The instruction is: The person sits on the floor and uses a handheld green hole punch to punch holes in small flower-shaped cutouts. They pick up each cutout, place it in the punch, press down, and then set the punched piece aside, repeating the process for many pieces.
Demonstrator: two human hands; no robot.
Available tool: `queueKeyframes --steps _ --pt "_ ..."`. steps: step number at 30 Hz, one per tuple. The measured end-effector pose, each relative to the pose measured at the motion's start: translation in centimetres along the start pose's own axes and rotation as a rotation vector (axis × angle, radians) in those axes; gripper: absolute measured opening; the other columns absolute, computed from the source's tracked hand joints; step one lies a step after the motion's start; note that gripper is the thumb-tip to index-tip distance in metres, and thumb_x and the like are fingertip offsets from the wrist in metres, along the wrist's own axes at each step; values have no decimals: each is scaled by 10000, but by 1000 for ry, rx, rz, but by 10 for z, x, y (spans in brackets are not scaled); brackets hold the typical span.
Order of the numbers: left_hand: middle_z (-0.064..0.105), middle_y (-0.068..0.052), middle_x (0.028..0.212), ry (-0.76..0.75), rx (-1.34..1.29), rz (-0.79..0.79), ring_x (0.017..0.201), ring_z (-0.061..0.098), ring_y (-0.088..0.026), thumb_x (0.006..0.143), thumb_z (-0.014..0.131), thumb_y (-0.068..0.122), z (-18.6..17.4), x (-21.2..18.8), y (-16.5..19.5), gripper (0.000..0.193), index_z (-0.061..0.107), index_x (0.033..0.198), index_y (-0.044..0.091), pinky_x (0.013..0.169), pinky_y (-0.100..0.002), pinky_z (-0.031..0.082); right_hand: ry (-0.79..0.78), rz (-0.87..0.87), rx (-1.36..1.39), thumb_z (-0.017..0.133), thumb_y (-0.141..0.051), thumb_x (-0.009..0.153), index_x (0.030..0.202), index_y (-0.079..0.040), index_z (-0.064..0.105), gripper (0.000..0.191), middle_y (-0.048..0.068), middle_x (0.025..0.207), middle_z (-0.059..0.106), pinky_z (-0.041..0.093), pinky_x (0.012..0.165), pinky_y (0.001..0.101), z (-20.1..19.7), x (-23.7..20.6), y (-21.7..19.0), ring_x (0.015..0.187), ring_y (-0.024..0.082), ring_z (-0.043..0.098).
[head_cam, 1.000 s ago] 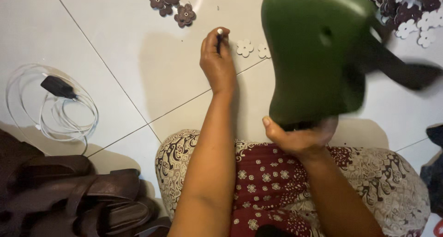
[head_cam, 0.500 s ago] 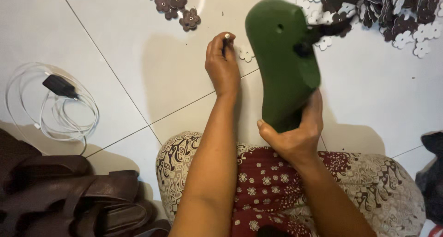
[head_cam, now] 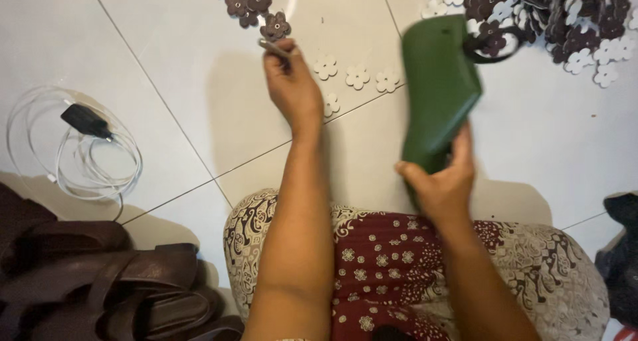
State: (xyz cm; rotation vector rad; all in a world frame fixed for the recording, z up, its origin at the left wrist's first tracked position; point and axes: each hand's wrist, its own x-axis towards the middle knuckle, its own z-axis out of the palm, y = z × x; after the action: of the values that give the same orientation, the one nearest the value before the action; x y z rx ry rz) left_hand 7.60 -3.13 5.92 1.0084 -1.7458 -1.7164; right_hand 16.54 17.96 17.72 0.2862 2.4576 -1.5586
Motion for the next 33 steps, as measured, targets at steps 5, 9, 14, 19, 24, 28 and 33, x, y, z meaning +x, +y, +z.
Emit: queueKeyframes --steps 5,9,14,19,24,28,33 --pt "708 -84 1034 32 234 -81 953 682 -209 1000 584 140 -16 12 1 167 630 1141 63 876 -341 539 41 11 -22 764 -63 731 1594 5 332 967 158 1324 595 542 999 386 -38 -7 9 1191 279 628" --pt "730 -84 1084 -85 461 -55 993 701 -217 990 568 172 -4 3 4 225 636 1188 89 873 -364 535 51 86 96 714 5 738 1527 13 396 851 111 1244 596 528 970 349 -59 -28 17 1135 225 619" --pt "738 -138 1108 -502 482 57 1022 694 -292 995 606 192 30 -25 22 274 636 1243 80 891 -399 538 119 135 280 688 46 750 1504 9 415 802 81 1224 576 503 948 319 -70 -37 34 1099 174 585" --pt "779 -104 1049 -744 292 42 918 780 -264 952 595 172 26 -36 48 263 651 1199 98 853 -373 592 47 38 167 708 20 775 1541 13 381 832 115 1260 583 521 989 347 -72 -26 36 1152 207 605" --pt "742 -156 1016 -548 962 -8 972 697 -375 919 648 246 -30 4 48 227 641 1073 78 854 -483 528 -63 191 -96 778 -73 651 1595 -47 277 1069 176 1325 598 611 863 401 -56 -24 26 1111 269 664" --pt "722 -189 1018 -693 1164 -96 992 681 -391 924 649 295 -38 6 30 243 654 1029 75 886 -488 523 -195 87 -230 827 -107 599 1592 -46 305 1123 229 1382 566 588 918 428 -37 -29 21 1189 329 635" --pt "741 -146 995 -643 985 -158 973 700 -351 875 668 238 -30 3 28 181 672 1001 108 878 -448 533 -253 27 -282 839 -94 584 1580 -41 344 1113 224 1408 558 500 1031 430 -20 -26 25 1267 331 589"
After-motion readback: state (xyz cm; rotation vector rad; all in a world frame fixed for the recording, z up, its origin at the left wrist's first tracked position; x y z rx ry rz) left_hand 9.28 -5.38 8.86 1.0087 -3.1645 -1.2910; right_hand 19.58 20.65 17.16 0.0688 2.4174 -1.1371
